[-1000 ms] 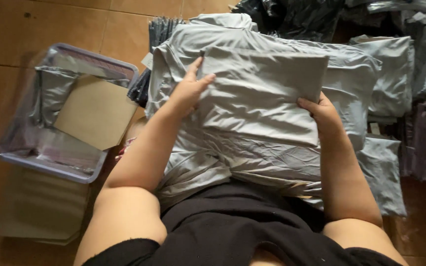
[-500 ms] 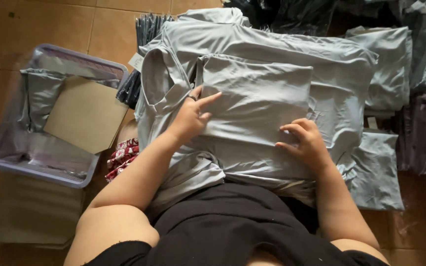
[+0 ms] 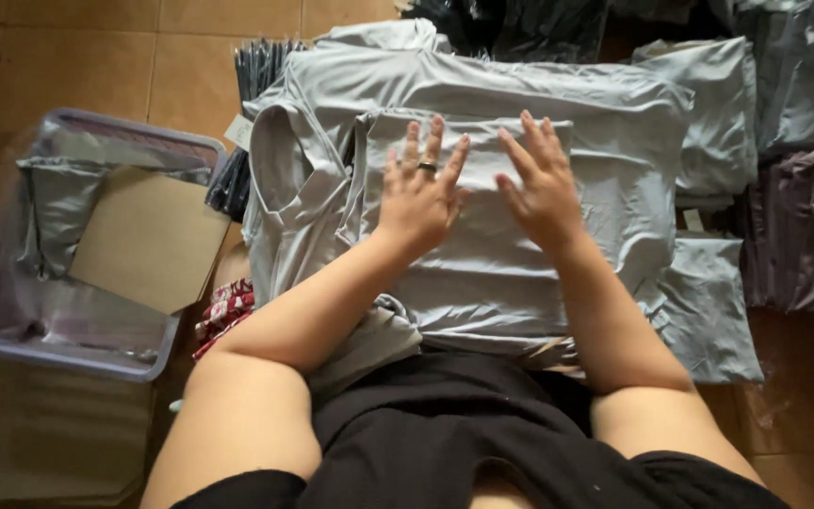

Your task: The person folds light gray t-shirts using a cardboard template to ensure consistent sizing. They place the template on the shirt, fold the sides and bottom over it, then remove the template and stack the folded shirt. This process is repeated for multiple shirts.

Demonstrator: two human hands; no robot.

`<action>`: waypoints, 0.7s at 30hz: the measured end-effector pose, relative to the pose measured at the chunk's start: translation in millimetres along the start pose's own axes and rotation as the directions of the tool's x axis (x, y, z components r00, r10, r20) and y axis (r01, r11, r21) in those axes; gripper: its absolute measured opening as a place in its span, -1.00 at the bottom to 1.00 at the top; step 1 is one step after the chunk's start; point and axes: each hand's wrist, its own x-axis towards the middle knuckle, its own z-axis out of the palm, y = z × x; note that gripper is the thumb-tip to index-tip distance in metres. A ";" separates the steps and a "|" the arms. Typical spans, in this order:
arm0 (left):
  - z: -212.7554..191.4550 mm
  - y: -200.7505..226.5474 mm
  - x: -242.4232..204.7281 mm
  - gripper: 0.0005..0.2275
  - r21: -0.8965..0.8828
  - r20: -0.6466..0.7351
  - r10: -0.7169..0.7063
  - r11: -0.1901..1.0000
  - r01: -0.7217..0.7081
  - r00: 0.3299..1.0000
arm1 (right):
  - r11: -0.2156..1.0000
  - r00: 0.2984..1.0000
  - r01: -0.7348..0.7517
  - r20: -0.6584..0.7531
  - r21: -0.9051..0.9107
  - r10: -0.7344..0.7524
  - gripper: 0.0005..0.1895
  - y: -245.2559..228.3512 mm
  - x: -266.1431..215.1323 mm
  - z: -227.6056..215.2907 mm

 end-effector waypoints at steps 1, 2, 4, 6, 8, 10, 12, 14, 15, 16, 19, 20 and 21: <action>9.6 0.4 8.5 -0.35 -0.087 0.176 -0.013 0.996 0.028 0.984 | 0.994 0.991 -0.094 0.086 -0.056 0.098 -0.34 2.7 8.2 13.2; 12.4 -12.5 11.8 -0.35 -0.087 0.170 -0.010 0.996 0.026 0.985 | 0.994 0.992 -0.091 0.082 -0.059 0.096 -0.34 7.9 11.8 11.3; 18.6 -39.2 19.0 -0.29 -0.076 0.276 -0.105 0.989 0.131 0.956 | 0.948 0.906 -0.280 0.284 -0.153 0.314 -0.17 18.8 19.8 8.3; 17.1 -58.9 18.4 -0.31 -0.077 0.275 -0.145 0.982 0.172 0.951 | 0.926 0.882 -0.342 0.286 -0.159 0.375 -0.12 42.6 9.1 10.4; 12.9 -75.1 19.0 -0.32 -0.081 0.288 -0.187 0.972 0.219 0.939 | 0.897 0.846 -0.409 0.300 -0.166 0.441 -0.07 56.2 1.2 9.0; 6.8 -87.3 20.1 -0.34 -0.086 0.292 -0.222 0.963 0.256 0.930 | 0.896 0.869 -0.421 0.221 -0.142 0.444 -0.05 59.3 -5.7 3.8; 5.9 -97.9 12.4 -0.37 -0.062 0.260 -0.243 0.961 0.268 0.934 | 0.940 0.935 -0.334 0.099 -0.074 0.340 -0.15 58.2 -22.1 -1.9; 1.5 -111.1 5.1 -0.39 -0.037 0.216 -0.271 0.958 0.285 0.938 | 0.975 0.975 -0.220 -0.033 -0.016 0.219 -0.24 57.5 -36.9 -10.2; -1.9 -117.9 -0.6 -0.42 -0.012 0.184 -0.267 0.962 0.273 0.946 | 0.946 0.948 -0.289 -0.095 0.146 0.304 -0.34 56.7 -47.0 -15.3; -5.7 -124.4 -8.5 -0.44 0.016 0.156 -0.261 0.965 0.262 0.953 | 0.887 0.907 -0.342 -0.137 0.310 0.397 -0.43 54.8 -59.1 -19.8; -21.8 -149.4 -20.4 -0.54 0.109 0.074 -0.316 0.945 0.307 0.946 | 0.398 0.618 -0.728 0.283 0.558 0.734 -0.44 58.2 -74.9 -25.4; -40.1 -150.0 -16.7 -0.54 0.109 0.080 -0.318 0.945 0.309 0.945 | 0.393 0.614 -0.733 0.289 0.556 0.735 -0.44 55.3 -67.2 -30.6; -58.5 -150.3 -12.8 -0.54 0.116 0.189 -0.437 0.899 0.422 0.879 | 0.259 0.511 -0.793 0.370 0.552 0.776 -0.44 52.7 -59.5 -36.1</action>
